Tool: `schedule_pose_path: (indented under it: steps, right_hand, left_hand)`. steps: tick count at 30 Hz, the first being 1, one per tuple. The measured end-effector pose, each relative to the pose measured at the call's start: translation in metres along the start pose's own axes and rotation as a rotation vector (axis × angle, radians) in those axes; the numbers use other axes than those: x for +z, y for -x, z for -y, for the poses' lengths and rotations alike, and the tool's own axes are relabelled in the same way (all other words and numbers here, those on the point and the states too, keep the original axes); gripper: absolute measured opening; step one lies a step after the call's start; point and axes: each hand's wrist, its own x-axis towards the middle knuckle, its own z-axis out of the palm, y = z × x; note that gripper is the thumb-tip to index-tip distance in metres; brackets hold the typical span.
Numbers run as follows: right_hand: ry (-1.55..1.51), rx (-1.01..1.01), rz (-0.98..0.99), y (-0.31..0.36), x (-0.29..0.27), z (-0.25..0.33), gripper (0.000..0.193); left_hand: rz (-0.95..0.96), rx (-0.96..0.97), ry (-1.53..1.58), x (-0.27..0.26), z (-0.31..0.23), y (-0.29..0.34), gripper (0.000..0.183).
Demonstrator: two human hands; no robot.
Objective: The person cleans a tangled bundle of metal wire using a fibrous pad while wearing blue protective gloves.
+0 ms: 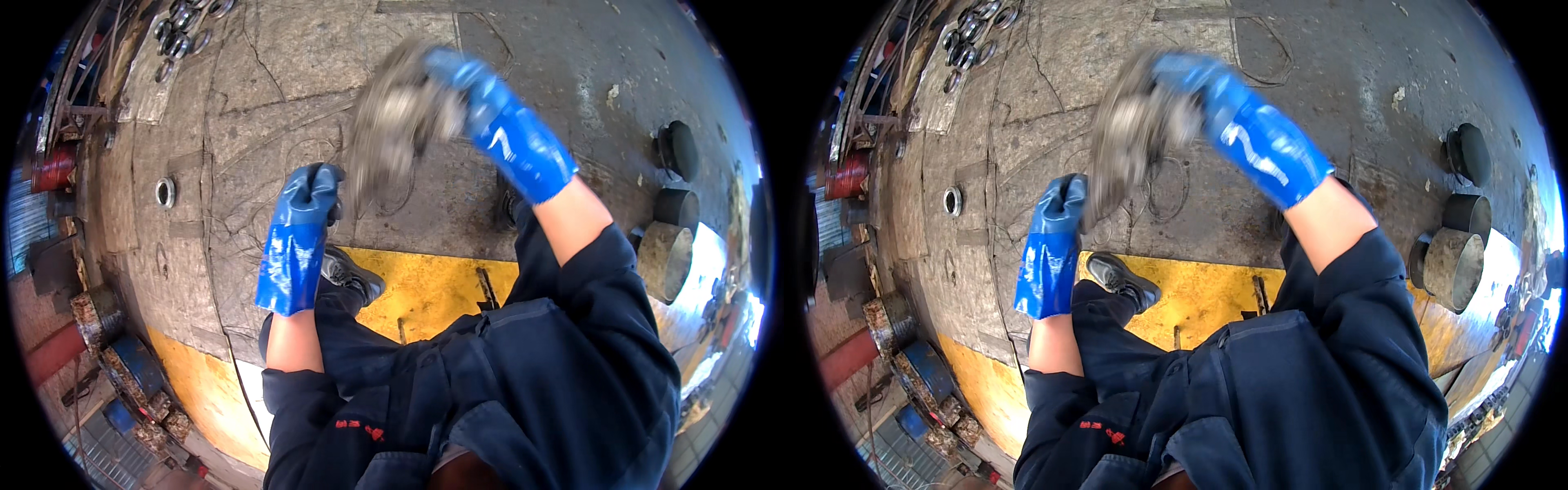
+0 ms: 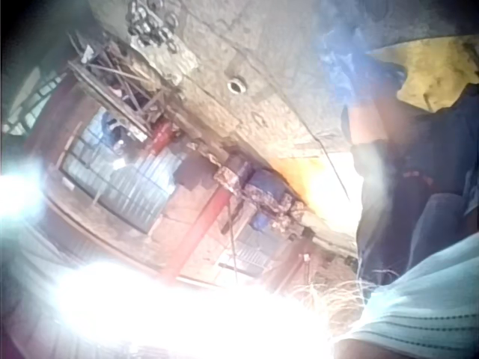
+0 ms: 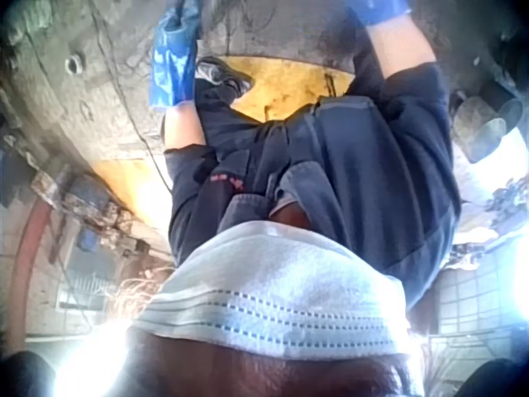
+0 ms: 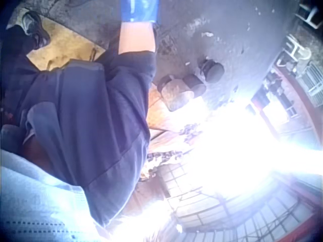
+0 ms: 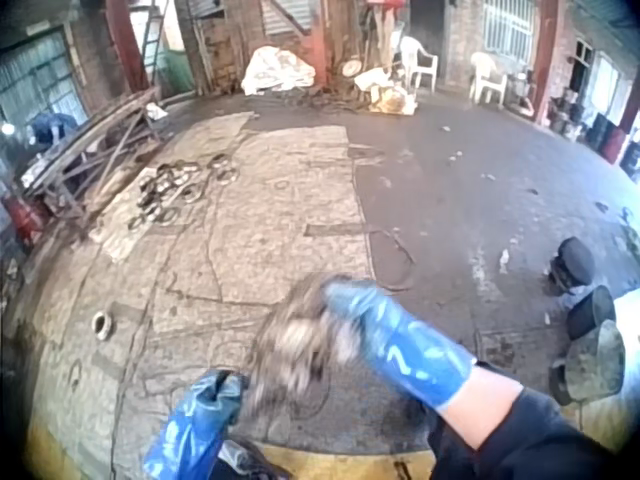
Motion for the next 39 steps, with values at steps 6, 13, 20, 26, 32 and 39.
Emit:
schedule_pose_path:
  steps: [6,13,20,26,32,39]
  right_hand:
    - [-0.059,0.025,-0.468,-0.004,-0.083,-0.041,0.081]
    - [-0.005,-0.040,-0.213,-0.009,-0.046,-0.011,0.075]
    - [0.344,-0.310,0.235,-0.036,0.028,-0.007,0.080]
    - [0.435,-0.048,0.486,-0.027,0.062,0.025,0.049]
    - [0.458,-0.218,0.246,-0.033,0.070,0.010,0.055]
    - [0.542,-0.392,0.035,-0.039,0.087,-0.001,0.053]
  left_hand:
    - [-0.045,0.000,0.172,-0.017,0.021,0.003,0.038]
    - [0.095,0.032,0.196,-0.010,0.008,0.011,0.034]
    - [0.220,-0.038,0.129,-0.019,-0.008,0.022,0.035]
    - [0.210,-0.007,0.228,-0.025,0.000,0.027,0.034]
    - [0.139,0.051,0.268,-0.022,-0.004,0.042,0.036]
    - [0.112,0.080,0.146,-0.013,-0.024,0.062,0.032]
